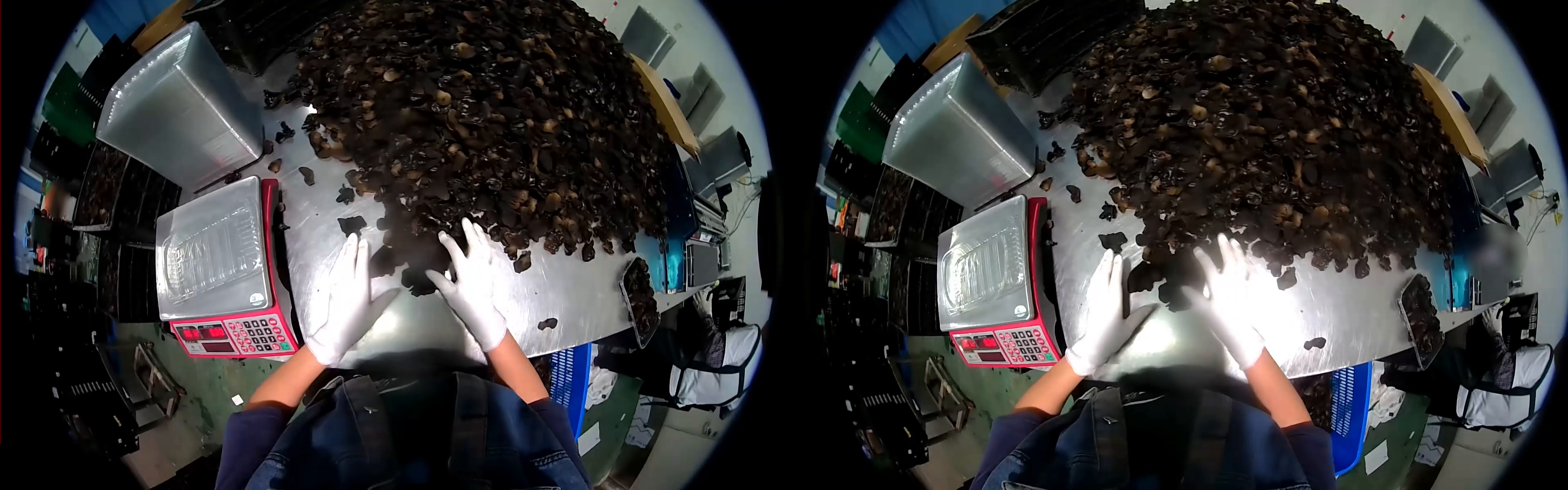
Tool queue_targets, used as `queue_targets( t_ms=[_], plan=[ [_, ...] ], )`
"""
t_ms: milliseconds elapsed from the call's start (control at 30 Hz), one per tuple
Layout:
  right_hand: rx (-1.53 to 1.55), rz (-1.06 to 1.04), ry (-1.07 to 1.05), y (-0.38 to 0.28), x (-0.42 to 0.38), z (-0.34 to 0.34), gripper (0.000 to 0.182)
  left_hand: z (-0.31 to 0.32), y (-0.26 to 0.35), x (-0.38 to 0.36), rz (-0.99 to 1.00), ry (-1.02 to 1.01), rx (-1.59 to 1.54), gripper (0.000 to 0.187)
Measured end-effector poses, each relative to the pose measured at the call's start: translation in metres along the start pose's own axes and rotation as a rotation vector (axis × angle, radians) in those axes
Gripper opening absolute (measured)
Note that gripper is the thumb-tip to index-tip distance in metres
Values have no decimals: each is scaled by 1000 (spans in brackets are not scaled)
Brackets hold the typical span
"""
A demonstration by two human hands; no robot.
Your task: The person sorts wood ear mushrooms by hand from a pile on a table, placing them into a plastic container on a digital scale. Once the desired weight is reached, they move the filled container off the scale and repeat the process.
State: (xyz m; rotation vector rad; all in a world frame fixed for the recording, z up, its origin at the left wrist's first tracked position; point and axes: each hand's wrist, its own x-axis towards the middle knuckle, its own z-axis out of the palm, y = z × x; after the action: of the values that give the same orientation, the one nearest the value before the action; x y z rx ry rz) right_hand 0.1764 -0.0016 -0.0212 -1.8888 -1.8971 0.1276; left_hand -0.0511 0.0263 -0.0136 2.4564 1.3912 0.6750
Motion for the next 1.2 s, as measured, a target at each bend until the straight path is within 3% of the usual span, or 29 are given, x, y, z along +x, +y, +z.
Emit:
queue_targets(
  t_ms=[67, 167, 333, 433, 533, 567, 600, 700, 800, 833, 867, 933, 1000, 1133, 1200],
  plan=[
    [-45, -38, 81, 18, -19, -5, 51, -31, 1, -4, 31, 44, -82, 87],
    [-28, 49, 75, 44, -40, -13, 41, -100, -11, 8, 68, 194, 143, 66],
    [60, 75, 284, 23, -22, -12, 41, -151, -76, -3, -195, 242, 165, 47],
    [20, -3, 204, -13, 4, -4, 56, -141, -96, -22, -196, 269, 394, 44],
    [-126, -140, 46, -33, 12, 15, 68, -135, -100, -35, -281, 190, 417, 44],
    [-106, -202, -11, -36, 10, 21, 63, -135, -95, -36, -255, 222, 461, 43],
    [-118, -258, -13, -39, 4, 29, 61, -137, -82, -32, -233, 315, 440, 40],
    [-270, -390, -61, -44, -21, 24, 60, -136, -38, -18, -131, 330, 158, 40],
    [-184, -356, -160, -43, -47, 10, 57, -82, -7, -7, -95, -22, -154, 50],
    [-178, -350, -161, -38, -58, 10, 56, -51, -6, -6, -63, -25, -235, 62],
    [-151, -309, -133, -41, -64, 2, 41, -24, -8, -5, -62, -87, -243, 68],
    [-103, -288, -143, -30, -80, -5, 39, 2, 1, -3, -118, -168, -284, 72],
    [-78, -282, -100, -8, -94, -3, 40, 13, 6, -10, -68, -161, -274, 71],
    [199, -28, 110, 1, -91, -15, 39, 6, 7, -26, 40, -142, -262, 65],
    [188, 47, 196, -1, -67, -16, 42, 6, 3, -19, 33, -64, -278, 61]
  ],
)
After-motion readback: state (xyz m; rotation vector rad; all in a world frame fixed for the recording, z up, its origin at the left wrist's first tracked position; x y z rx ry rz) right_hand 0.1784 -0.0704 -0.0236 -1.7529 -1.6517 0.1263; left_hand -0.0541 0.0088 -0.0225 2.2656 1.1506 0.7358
